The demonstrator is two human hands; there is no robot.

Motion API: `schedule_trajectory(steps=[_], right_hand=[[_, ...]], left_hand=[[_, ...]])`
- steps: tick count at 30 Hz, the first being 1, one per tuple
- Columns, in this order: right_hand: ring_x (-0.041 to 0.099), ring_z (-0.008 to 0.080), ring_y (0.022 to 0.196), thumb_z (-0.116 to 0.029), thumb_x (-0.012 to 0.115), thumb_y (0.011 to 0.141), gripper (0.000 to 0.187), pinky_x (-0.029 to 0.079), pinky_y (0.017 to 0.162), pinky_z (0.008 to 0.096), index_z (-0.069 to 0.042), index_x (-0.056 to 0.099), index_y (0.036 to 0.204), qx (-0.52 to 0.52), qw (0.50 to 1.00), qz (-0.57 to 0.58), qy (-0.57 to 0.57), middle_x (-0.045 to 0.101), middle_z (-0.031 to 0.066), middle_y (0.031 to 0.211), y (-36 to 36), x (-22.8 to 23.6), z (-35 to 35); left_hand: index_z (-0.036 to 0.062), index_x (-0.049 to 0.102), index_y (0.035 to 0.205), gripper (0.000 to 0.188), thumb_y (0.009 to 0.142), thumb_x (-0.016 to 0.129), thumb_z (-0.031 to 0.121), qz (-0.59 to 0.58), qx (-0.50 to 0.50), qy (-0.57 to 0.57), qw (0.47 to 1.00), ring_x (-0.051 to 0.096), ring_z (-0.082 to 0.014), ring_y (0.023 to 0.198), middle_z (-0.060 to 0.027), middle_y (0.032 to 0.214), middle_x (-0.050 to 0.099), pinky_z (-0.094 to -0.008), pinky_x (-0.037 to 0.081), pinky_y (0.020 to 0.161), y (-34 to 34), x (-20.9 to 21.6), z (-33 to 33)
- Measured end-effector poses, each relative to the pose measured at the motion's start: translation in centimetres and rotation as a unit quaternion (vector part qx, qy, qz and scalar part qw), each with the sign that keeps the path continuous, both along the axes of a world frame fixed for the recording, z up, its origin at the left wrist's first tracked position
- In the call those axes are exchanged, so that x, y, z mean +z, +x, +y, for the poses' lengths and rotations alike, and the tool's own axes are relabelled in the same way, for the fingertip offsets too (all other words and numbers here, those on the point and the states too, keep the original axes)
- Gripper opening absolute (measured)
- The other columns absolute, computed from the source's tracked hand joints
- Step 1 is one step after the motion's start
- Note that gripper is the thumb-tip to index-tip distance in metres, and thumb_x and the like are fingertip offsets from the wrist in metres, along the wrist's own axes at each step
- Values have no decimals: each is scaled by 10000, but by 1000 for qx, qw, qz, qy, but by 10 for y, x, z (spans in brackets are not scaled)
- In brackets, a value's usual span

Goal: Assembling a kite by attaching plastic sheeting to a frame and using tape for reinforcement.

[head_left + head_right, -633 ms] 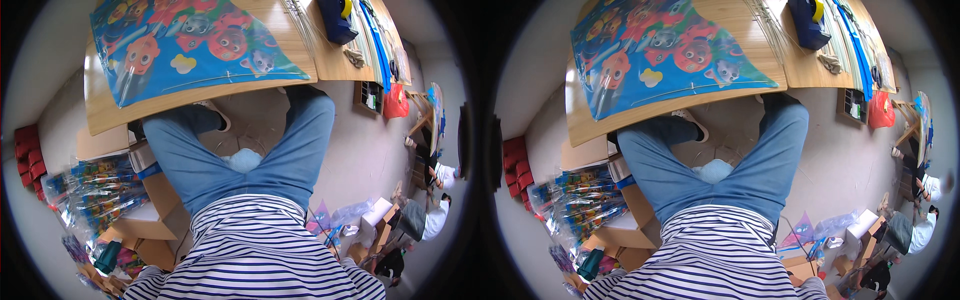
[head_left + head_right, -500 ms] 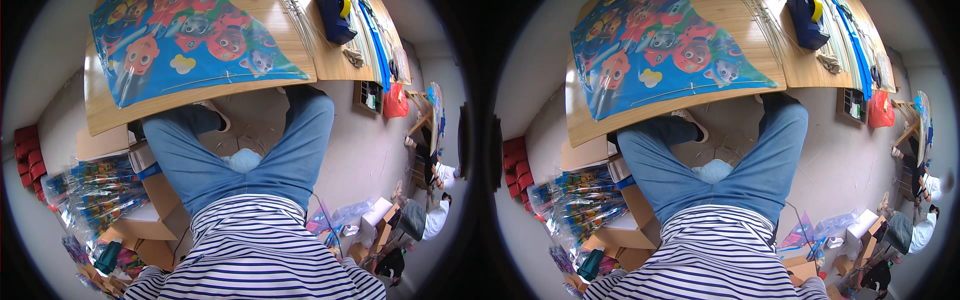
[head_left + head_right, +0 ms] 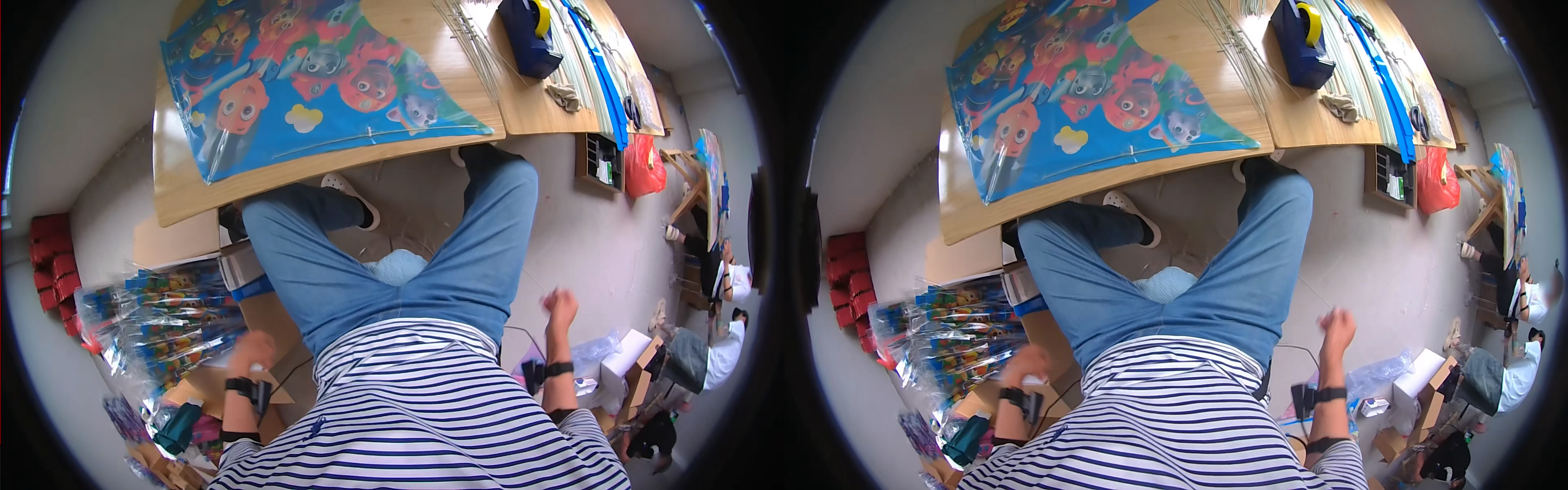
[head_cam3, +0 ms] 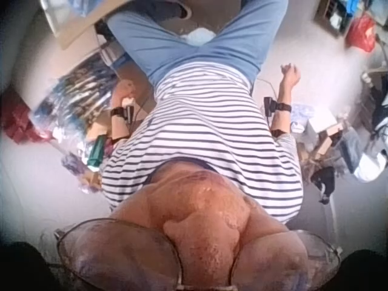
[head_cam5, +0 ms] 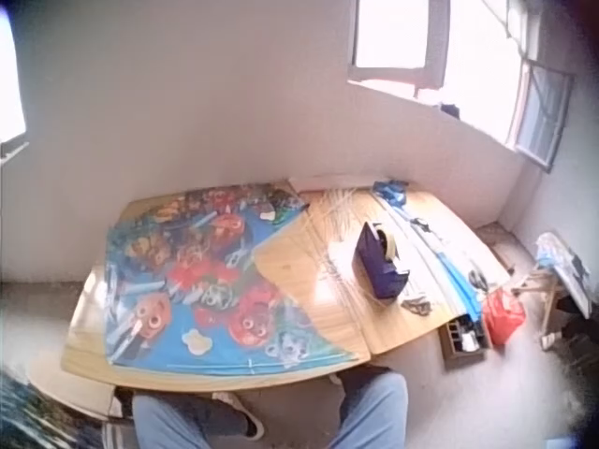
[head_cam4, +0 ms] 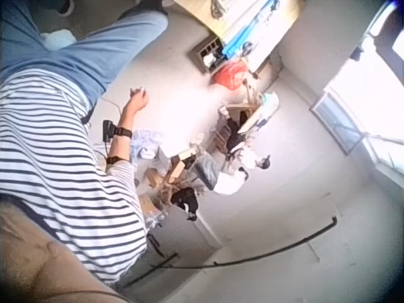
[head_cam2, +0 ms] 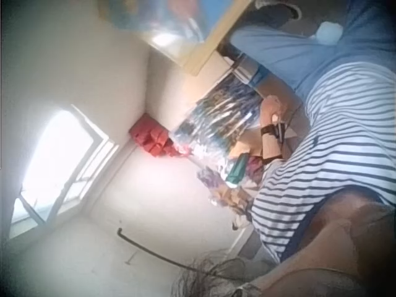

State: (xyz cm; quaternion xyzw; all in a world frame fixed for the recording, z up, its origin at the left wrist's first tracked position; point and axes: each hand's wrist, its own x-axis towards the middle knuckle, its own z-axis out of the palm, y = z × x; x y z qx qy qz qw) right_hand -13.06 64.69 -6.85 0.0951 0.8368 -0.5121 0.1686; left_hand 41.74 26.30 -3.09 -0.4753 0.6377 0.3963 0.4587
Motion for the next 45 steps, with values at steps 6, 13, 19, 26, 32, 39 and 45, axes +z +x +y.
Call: schedule_trajectory(steps=[6,13,19,26,32,39,45], right_hand=[[478,331,1266,-206,612,930,449,374,1075,407,-4,542,1325,364,794,442,204,529,174,1349,-37,78,-214],[282,333,1443,-477,593,907,757,211,1168,521,6,395,1456,485,675,492,258,332,158,1551,-25,25,-318],[279,312,1454,-454,612,898,746,180,1171,526,-3,403,1455,496,644,504,291,360,154,1543,-27,24,-327],[436,329,1335,-195,703,840,591,253,1144,528,-33,502,1372,495,696,491,171,509,158,1408,-1,47,-357],[495,318,1219,-102,727,709,608,258,1153,548,-38,550,1288,545,590,564,190,544,124,1317,21,35,-381],[565,316,901,-42,649,728,195,320,1128,536,-17,627,920,587,511,616,124,580,118,891,11,43,-376],[555,304,830,-7,574,749,69,419,1026,514,-16,560,816,516,554,652,53,540,114,823,20,111,-386]], left_hand=[[1,628,1037,218,855,629,122,337,48,-372,864,628,-410,924,-213,966,667,-464,501,804,-150,110,-84],[8,497,1354,653,790,749,220,481,-146,-461,731,402,-356,1365,-163,1446,468,-541,307,1105,-283,49,-101],[45,441,1428,805,746,786,297,374,-158,-501,764,291,-307,1445,-129,1539,354,-628,224,1128,-294,14,-103],[46,410,1449,853,721,791,277,397,-141,-493,761,275,-301,1451,-118,1549,335,-685,183,1111,-298,11,-90],[63,429,1435,822,725,786,270,428,-105,-474,763,256,-297,1459,-116,1546,334,-686,159,1116,-285,14,-91],[32,517,1353,679,730,759,156,425,55,-612,665,387,-349,1385,-156,1452,471,-559,270,1121,-192,35,-139],[-12,507,1347,678,695,692,5,489,316,-555,594,441,-359,1336,-206,1408,496,-414,323,1137,-77,37,-157]])
